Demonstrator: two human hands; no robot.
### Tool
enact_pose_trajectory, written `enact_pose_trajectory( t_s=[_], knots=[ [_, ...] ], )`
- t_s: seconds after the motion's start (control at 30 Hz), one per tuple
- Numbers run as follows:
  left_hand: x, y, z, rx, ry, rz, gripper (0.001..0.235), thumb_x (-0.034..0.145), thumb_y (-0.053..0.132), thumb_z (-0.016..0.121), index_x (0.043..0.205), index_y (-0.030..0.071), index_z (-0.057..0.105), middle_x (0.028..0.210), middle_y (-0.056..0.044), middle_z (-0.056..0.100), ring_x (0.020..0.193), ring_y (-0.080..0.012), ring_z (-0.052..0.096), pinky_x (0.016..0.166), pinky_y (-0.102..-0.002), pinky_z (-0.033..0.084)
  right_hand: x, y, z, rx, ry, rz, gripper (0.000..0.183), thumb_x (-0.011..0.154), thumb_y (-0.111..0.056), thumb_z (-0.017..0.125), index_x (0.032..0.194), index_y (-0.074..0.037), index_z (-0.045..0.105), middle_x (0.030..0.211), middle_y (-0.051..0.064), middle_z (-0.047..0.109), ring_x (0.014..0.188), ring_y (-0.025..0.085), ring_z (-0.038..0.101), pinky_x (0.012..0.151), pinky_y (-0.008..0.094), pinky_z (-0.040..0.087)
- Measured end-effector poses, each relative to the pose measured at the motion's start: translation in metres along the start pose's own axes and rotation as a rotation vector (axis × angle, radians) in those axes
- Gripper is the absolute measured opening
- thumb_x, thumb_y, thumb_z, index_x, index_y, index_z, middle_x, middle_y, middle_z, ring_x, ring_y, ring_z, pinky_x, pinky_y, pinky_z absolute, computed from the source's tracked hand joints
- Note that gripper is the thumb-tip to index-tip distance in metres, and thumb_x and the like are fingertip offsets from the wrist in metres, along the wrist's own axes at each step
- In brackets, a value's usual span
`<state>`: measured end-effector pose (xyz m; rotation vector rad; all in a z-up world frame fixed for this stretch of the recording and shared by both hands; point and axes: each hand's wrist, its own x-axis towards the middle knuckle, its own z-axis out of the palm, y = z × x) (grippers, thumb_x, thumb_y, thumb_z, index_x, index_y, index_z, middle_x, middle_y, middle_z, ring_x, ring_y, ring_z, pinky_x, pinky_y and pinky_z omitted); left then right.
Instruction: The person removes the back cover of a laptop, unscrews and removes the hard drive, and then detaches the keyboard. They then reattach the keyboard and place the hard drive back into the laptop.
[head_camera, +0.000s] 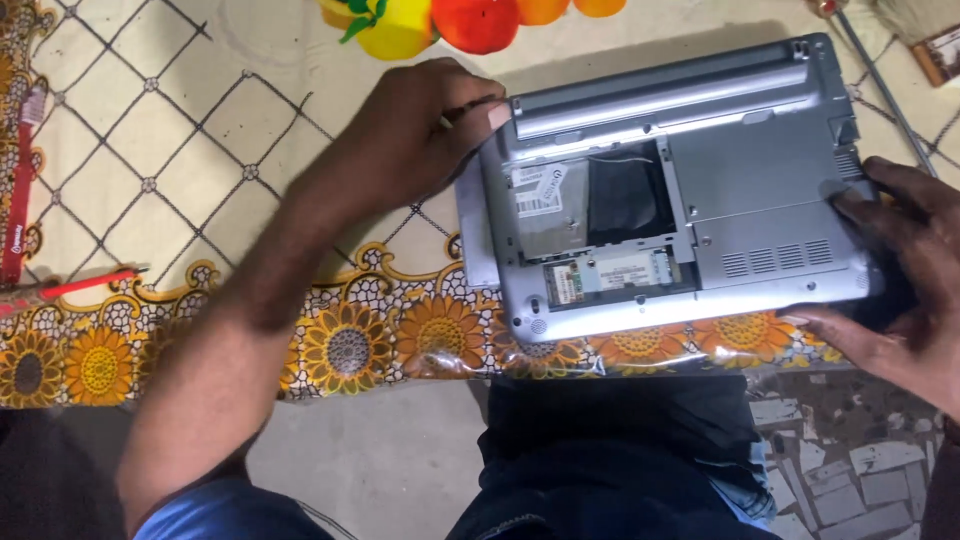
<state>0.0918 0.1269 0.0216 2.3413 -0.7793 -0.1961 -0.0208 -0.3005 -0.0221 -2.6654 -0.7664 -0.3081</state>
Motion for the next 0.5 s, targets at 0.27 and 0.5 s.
enact_pose_trajectory(
  t_s=[0.27, 0.5],
  knots=[
    [-0.028, 0.039, -0.018, 0.014, -0.101, -0.507, 0.027, 0.109, 0.025, 0.053, 0.095, 0.008, 0.068, 0.083, -0.01, 0.072, 0.07, -0.0212, 0.065, 0.064, -0.04, 0.048, -0.001, 0.008, 0.019, 0.184, -0.058, 0.161, 0.115, 0.052, -0.016, 0.084, 0.153, 0.014, 0.04, 0.168, 0.03, 0.029, 0.155, 0.045, 0.032, 0.125, 0.055, 0.032],
    [-0.039, 0.036, -0.017, 0.014, -0.213, -0.393, 0.055, 0.079, 0.019, 0.085, 0.129, 0.019, 0.061, 0.111, -0.011, 0.062, 0.1, -0.0275, 0.065, 0.076, -0.043, 0.049, -0.001, 0.007, 0.023, 0.154, -0.042, 0.208, 0.123, 0.051, -0.022, 0.081, 0.159, 0.015, 0.036, 0.169, 0.031, 0.03, 0.153, 0.048, 0.034, 0.123, 0.055, 0.031]
  ],
)
